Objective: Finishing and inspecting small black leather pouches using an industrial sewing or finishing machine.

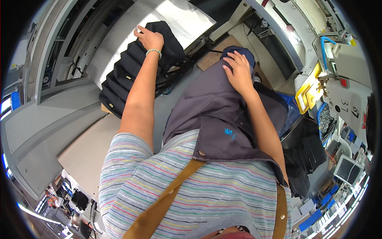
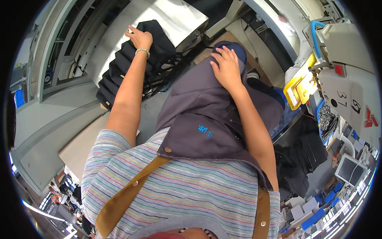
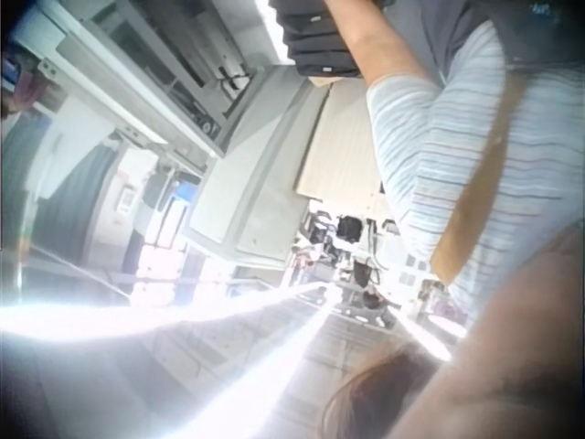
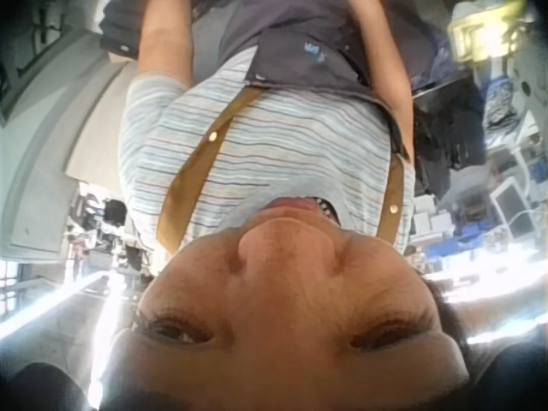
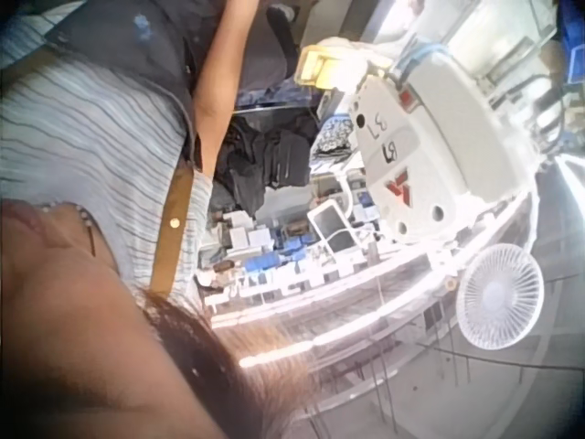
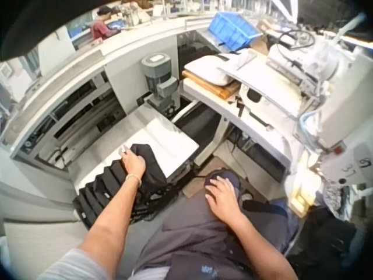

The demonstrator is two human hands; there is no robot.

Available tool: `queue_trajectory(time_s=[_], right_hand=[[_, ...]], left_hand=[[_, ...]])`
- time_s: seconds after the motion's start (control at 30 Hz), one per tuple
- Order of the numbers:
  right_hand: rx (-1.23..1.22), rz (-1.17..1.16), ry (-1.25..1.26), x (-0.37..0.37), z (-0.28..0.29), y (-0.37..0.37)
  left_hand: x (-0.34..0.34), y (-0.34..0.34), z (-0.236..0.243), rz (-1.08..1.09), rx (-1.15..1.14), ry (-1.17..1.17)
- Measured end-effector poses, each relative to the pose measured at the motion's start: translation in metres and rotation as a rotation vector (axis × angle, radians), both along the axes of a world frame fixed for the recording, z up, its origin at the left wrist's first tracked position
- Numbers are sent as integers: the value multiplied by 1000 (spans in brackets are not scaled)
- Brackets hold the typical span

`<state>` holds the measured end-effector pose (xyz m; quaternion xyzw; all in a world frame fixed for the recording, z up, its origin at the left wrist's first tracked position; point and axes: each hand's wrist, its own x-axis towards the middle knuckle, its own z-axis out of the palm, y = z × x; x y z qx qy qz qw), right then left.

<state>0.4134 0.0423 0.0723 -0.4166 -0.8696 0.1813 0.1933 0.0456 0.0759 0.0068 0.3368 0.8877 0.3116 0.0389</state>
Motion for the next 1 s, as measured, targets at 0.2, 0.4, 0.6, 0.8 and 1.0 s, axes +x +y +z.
queue_trajectory(time_s=[0.2, 0.4, 0.6, 0.8, 1.0], right_hand=[[-92, -103, 67, 25, 18, -46], [-123, -128, 98, 25, 20, -60], [-119, -138, 70, 24, 19, -63], [-112, -141, 78, 25, 17, -63], [-92, -128, 86, 23, 16, -64]], left_hand=[[-3, 31, -8, 300, -17, -78], [6, 47, 2, 508, 294, -635], [15, 19, -20, 99, 27, 75], [-14, 17, -40, -182, -360, 438], [-33, 24, -9, -177, -618, 250]])
